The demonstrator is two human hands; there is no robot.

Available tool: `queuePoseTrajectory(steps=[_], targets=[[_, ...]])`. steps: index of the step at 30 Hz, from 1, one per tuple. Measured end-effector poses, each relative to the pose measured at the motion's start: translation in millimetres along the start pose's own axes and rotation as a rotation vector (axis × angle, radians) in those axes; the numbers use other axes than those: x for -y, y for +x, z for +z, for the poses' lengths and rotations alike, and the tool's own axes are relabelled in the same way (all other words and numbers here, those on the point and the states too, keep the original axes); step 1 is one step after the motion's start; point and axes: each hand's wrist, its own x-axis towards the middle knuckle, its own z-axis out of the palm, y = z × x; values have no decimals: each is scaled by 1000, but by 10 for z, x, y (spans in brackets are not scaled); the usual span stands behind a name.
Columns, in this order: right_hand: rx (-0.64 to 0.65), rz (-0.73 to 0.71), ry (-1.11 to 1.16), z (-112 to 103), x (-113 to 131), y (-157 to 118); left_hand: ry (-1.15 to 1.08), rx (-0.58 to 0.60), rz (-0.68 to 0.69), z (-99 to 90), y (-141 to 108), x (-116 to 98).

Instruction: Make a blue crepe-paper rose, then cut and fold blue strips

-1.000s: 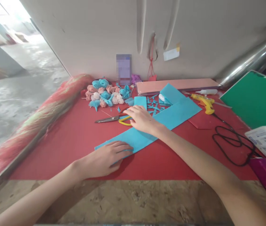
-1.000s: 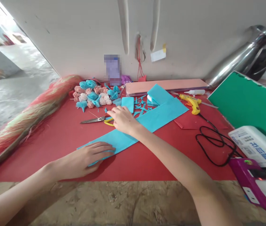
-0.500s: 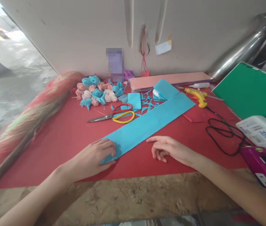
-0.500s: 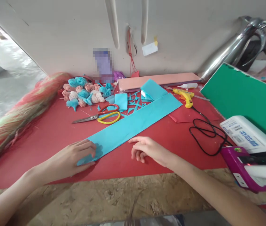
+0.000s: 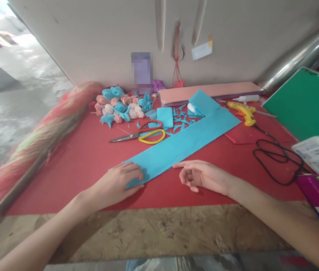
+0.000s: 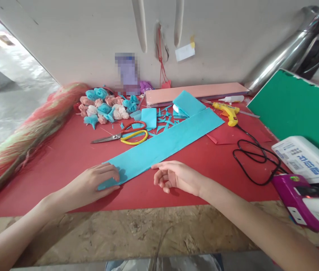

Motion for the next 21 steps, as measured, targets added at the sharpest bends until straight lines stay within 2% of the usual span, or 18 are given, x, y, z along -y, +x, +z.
queuePoseTrajectory(steps=[13, 21], targets=[[42, 40, 72, -49, 21, 55, -229, 17, -69, -20, 30, 102], [60, 3, 92, -20, -8, 52, -268, 100, -81, -11, 11, 113]])
